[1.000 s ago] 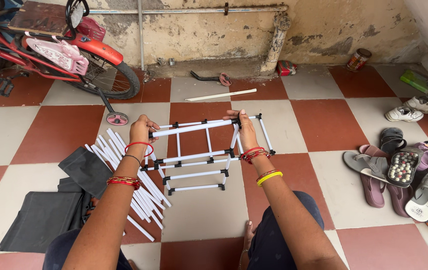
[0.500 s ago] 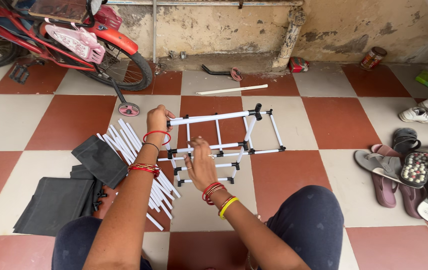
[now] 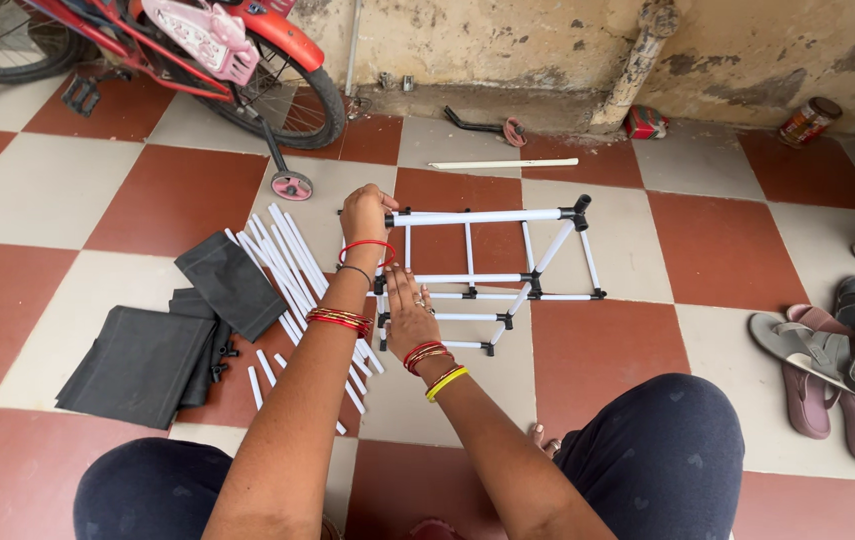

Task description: The person assembles a multi-tier plastic shelving unit by hand, inserting white tubes into black plastic connectors and attaching black fabric shelf panels.

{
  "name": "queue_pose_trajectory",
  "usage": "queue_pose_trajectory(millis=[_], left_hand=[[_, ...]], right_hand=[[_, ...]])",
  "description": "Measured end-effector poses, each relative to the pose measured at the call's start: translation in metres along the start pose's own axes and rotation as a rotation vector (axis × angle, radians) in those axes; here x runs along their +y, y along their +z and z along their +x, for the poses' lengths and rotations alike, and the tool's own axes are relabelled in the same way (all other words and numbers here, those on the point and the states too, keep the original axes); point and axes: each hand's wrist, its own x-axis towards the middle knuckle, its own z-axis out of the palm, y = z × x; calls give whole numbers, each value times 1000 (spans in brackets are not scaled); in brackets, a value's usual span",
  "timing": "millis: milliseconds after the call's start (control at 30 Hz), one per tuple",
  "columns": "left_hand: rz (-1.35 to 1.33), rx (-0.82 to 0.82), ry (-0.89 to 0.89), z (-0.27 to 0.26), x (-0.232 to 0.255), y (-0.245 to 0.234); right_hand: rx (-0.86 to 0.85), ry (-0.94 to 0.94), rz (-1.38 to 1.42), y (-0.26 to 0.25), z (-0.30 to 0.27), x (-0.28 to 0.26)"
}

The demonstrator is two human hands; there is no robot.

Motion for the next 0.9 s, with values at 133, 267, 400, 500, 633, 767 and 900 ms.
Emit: queue_pose_trajectory(millis=[133, 267, 400, 500, 633, 767, 900], left_hand=[[-304, 166, 164, -21, -28, -4], [-278, 415, 257, -49, -95, -31], [8, 547, 191, -71, -172, -62], [157, 597, 163, -84, -219, -78], [183, 587, 108, -97, -252, -94], [68, 564, -141, -108, -256, -105], [120, 565, -233, -114, -263, -125]], right_hand=[[1, -35, -118, 3, 3, 2], [-30, -6, -81, -7, 3, -4], [-79, 61, -45, -18, -1, -13], [-43, 37, -110, -20, -4, -13], [-43, 62, -128, -14, -2, -12], [53, 37, -166, -4, -2, -9], [152, 19, -182, 2, -1, -11]])
